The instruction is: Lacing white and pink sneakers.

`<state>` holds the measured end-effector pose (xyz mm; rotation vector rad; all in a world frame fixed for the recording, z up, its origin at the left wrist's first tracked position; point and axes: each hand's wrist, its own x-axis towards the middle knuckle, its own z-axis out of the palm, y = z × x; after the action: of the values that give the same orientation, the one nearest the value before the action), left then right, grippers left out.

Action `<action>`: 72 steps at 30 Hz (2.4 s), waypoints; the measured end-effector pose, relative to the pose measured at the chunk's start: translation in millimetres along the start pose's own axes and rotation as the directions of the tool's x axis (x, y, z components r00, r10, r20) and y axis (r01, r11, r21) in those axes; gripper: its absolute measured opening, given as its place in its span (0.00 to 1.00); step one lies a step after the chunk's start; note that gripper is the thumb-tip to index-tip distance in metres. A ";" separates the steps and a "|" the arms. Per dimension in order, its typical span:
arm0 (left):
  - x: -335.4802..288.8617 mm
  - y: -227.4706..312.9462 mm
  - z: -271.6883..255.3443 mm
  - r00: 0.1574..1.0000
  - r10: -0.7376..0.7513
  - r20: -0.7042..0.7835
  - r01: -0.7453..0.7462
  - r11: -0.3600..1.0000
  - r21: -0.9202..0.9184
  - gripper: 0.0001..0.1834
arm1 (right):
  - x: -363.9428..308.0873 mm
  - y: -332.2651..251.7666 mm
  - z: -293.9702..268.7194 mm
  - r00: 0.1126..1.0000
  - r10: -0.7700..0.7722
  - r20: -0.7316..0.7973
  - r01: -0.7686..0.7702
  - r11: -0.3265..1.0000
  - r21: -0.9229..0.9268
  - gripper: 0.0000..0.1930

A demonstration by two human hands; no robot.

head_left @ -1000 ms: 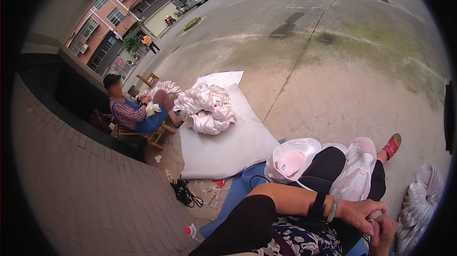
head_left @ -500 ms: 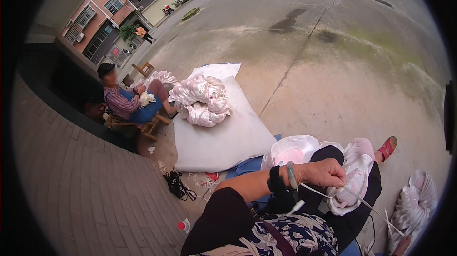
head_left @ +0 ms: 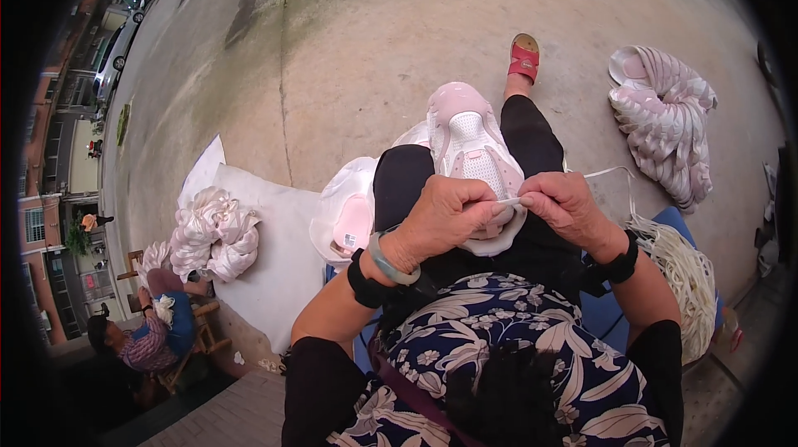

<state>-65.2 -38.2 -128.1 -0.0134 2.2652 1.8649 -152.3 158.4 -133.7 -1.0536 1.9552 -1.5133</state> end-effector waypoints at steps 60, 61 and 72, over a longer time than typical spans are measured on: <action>33.1 -67.1 8.4 0.815 0.470 -0.339 -0.071 0.661 0.747 0.07 | 36.0 84.6 50.3 0.970 0.061 -0.235 -0.079 0.995 -0.068 0.06; 34.8 -66.6 8.2 0.812 0.476 -0.337 -0.057 0.639 0.767 0.07 | 34.5 83.6 49.8 0.966 0.073 -0.248 -0.091 0.994 -0.065 0.06; 37.2 -71.9 9.9 0.807 0.466 -0.363 -0.106 0.719 0.687 0.08 | 39.6 72.6 24.5 0.975 0.195 -0.106 -0.192 0.981 0.041 0.05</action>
<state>-90.1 -38.4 -205.8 -0.0493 3.3758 1.1582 -179.7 120.0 -206.0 -0.7566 2.0364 -1.5155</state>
